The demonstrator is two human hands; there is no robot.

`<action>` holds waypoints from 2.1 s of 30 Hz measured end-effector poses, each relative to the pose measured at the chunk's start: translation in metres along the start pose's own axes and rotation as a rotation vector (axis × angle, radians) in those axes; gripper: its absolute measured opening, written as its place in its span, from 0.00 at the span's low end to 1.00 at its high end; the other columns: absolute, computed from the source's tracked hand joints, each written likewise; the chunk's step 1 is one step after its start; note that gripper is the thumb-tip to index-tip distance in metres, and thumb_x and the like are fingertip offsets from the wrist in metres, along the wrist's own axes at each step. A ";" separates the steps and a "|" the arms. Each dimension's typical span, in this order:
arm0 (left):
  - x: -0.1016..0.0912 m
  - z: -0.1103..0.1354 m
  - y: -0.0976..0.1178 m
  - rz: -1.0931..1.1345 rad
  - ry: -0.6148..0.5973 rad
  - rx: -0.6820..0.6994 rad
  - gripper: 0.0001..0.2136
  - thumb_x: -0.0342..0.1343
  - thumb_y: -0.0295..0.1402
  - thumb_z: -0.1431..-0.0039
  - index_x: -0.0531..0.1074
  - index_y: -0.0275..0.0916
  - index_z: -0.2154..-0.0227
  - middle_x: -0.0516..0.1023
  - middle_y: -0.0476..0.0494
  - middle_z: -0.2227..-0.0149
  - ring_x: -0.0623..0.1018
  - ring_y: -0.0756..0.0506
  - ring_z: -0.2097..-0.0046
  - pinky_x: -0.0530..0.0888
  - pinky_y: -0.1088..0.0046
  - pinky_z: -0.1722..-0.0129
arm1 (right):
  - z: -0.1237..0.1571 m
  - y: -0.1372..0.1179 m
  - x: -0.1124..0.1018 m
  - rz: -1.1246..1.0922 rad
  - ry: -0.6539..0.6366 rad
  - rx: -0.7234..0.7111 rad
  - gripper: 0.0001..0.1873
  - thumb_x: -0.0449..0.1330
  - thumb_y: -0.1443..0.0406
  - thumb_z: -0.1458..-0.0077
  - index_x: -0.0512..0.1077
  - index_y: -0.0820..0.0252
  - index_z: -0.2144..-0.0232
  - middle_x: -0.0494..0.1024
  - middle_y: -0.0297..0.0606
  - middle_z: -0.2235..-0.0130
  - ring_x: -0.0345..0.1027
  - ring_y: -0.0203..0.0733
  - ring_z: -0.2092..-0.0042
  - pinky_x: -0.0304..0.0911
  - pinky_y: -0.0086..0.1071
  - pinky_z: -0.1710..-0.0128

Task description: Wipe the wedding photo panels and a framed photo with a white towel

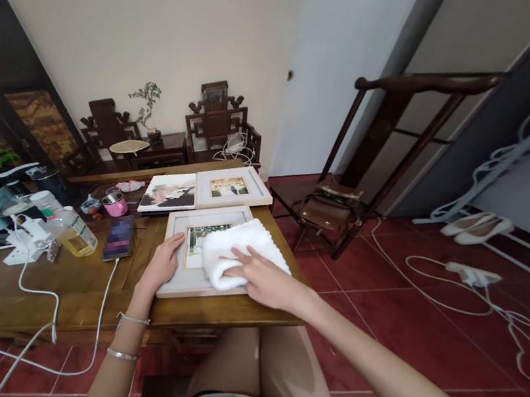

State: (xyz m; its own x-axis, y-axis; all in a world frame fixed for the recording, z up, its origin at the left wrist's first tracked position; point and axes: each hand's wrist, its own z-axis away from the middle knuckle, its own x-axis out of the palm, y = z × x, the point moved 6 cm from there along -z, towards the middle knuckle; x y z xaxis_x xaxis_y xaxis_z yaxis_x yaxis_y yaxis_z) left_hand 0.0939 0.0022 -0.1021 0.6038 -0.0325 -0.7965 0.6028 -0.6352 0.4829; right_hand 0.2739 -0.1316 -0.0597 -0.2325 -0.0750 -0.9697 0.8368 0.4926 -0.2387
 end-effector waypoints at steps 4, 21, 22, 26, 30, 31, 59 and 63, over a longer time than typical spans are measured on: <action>-0.001 0.000 0.002 0.005 -0.023 0.034 0.27 0.40 0.14 0.51 0.67 0.29 0.47 0.67 0.35 0.42 0.65 0.44 0.40 0.60 0.63 0.38 | -0.039 0.053 -0.002 0.098 0.062 0.037 0.34 0.47 0.80 0.61 0.70 0.62 0.50 0.67 0.46 0.42 0.45 0.50 0.36 0.40 0.54 0.38; 0.005 0.000 -0.004 0.004 0.047 -0.039 0.25 0.42 0.16 0.48 0.68 0.36 0.48 0.67 0.39 0.42 0.65 0.44 0.40 0.61 0.58 0.39 | -0.015 -0.027 -0.008 0.151 -0.157 0.125 0.32 0.48 0.80 0.55 0.70 0.58 0.49 0.71 0.50 0.47 0.61 0.59 0.45 0.58 0.53 0.50; 0.004 0.000 -0.003 0.008 0.051 -0.036 0.25 0.42 0.16 0.48 0.68 0.36 0.48 0.68 0.39 0.42 0.66 0.44 0.40 0.61 0.59 0.39 | -0.022 -0.033 -0.006 0.146 -0.134 0.098 0.31 0.49 0.79 0.55 0.70 0.58 0.49 0.68 0.49 0.44 0.59 0.60 0.43 0.56 0.55 0.49; -0.001 -0.002 0.003 0.036 0.040 0.007 0.25 0.42 0.17 0.48 0.69 0.36 0.49 0.69 0.39 0.44 0.67 0.44 0.41 0.62 0.62 0.40 | -0.051 -0.051 0.009 0.093 -0.042 -0.071 0.30 0.50 0.78 0.54 0.69 0.59 0.48 0.60 0.47 0.39 0.47 0.61 0.38 0.47 0.61 0.44; -0.003 -0.002 0.003 0.024 0.049 0.022 0.26 0.40 0.15 0.50 0.69 0.35 0.48 0.70 0.40 0.44 0.68 0.45 0.42 0.62 0.63 0.39 | -0.047 -0.044 0.011 0.059 -0.038 -0.046 0.31 0.50 0.80 0.56 0.70 0.58 0.50 0.61 0.44 0.39 0.47 0.57 0.37 0.47 0.59 0.43; -0.003 -0.001 0.002 0.018 0.051 0.022 0.26 0.40 0.15 0.50 0.69 0.35 0.48 0.70 0.41 0.44 0.68 0.45 0.42 0.62 0.63 0.39 | -0.041 -0.039 0.009 0.059 -0.042 -0.032 0.32 0.49 0.80 0.57 0.71 0.57 0.51 0.62 0.43 0.39 0.47 0.56 0.37 0.47 0.57 0.42; -0.015 0.003 0.016 0.160 0.114 0.034 0.21 0.37 0.35 0.34 0.57 0.36 0.41 0.61 0.39 0.38 0.61 0.45 0.37 0.56 0.63 0.37 | -0.103 0.014 0.013 0.144 -0.012 0.201 0.34 0.49 0.78 0.52 0.62 0.56 0.42 0.52 0.44 0.35 0.38 0.60 0.35 0.43 0.64 0.44; -0.022 0.005 0.020 0.227 0.150 -0.035 0.23 0.35 0.40 0.33 0.55 0.35 0.39 0.59 0.39 0.37 0.59 0.46 0.37 0.54 0.64 0.36 | -0.119 -0.012 0.018 0.145 -0.066 0.109 0.35 0.49 0.78 0.52 0.61 0.56 0.41 0.47 0.43 0.34 0.34 0.65 0.35 0.41 0.67 0.44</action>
State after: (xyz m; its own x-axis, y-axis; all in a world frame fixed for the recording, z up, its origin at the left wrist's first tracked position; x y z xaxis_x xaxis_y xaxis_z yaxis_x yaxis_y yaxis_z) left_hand 0.0903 -0.0130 -0.0771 0.7946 -0.0543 -0.6047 0.4592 -0.5978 0.6571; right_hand 0.2002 -0.0356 -0.0685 -0.0753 -0.0685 -0.9948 0.9088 0.4059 -0.0968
